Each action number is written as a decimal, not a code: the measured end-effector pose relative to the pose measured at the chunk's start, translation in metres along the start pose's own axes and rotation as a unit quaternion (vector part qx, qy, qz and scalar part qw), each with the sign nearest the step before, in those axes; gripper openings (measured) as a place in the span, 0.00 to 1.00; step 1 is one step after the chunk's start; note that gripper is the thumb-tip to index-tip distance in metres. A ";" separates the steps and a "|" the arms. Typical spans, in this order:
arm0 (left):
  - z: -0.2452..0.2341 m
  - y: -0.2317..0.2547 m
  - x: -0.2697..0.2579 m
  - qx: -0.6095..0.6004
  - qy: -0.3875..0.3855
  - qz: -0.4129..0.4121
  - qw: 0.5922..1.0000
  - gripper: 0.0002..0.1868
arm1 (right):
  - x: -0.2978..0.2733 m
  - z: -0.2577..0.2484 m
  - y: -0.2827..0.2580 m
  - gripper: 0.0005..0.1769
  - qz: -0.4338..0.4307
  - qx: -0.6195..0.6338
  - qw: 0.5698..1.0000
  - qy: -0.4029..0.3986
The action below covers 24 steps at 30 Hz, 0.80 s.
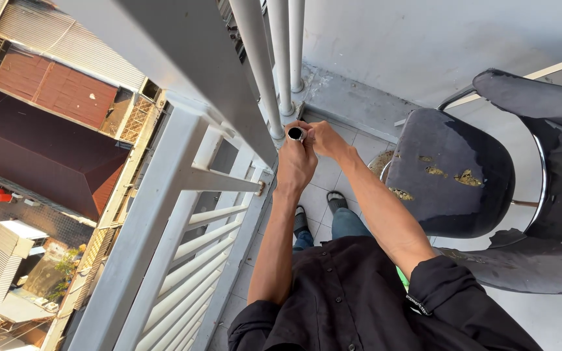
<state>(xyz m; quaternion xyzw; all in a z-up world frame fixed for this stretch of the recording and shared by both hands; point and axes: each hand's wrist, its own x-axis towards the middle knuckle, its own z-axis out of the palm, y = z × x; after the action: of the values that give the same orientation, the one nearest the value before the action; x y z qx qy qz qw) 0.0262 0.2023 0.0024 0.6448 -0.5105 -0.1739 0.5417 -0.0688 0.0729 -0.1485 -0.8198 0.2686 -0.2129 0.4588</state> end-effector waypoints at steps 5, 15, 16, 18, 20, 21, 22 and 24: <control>-0.012 0.014 0.002 0.020 -0.015 -0.072 0.997 0.07 | 0.003 0.007 -0.012 0.13 0.021 -0.023 0.999 -0.033; 0.001 0.032 -0.013 0.022 0.057 -0.103 0.993 0.09 | -0.008 -0.004 -0.031 0.21 0.030 -0.010 0.995 -0.094; 0.001 0.034 -0.011 0.024 0.066 -0.104 0.992 0.09 | -0.003 -0.002 -0.021 0.21 0.023 -0.010 0.995 -0.101; 0.006 0.040 -0.017 0.050 0.086 -0.107 0.989 0.10 | -0.010 0.005 0.000 0.13 -0.108 -0.067 0.987 -0.102; 0.013 0.050 -0.022 0.050 0.086 -0.143 0.985 0.10 | -0.017 -0.003 -0.009 0.11 -0.080 -0.056 0.988 -0.119; 0.013 0.054 -0.025 0.053 0.082 -0.175 0.980 0.10 | -0.018 -0.002 -0.017 0.10 -0.054 -0.043 0.989 -0.131; 0.013 0.056 -0.027 0.055 0.091 -0.179 0.978 0.10 | -0.018 0.000 -0.011 0.10 -0.059 -0.041 0.988 -0.140; 0.019 0.061 -0.034 0.055 0.117 -0.163 0.978 0.11 | -0.022 0.003 0.002 0.07 -0.111 -0.071 0.980 -0.152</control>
<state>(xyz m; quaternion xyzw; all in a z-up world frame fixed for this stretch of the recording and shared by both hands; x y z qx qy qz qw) -0.0313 0.2281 0.0379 0.7640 -0.3404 -0.1553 0.5257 -0.0840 0.0878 -0.1545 -0.8978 0.1175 -0.1161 0.4083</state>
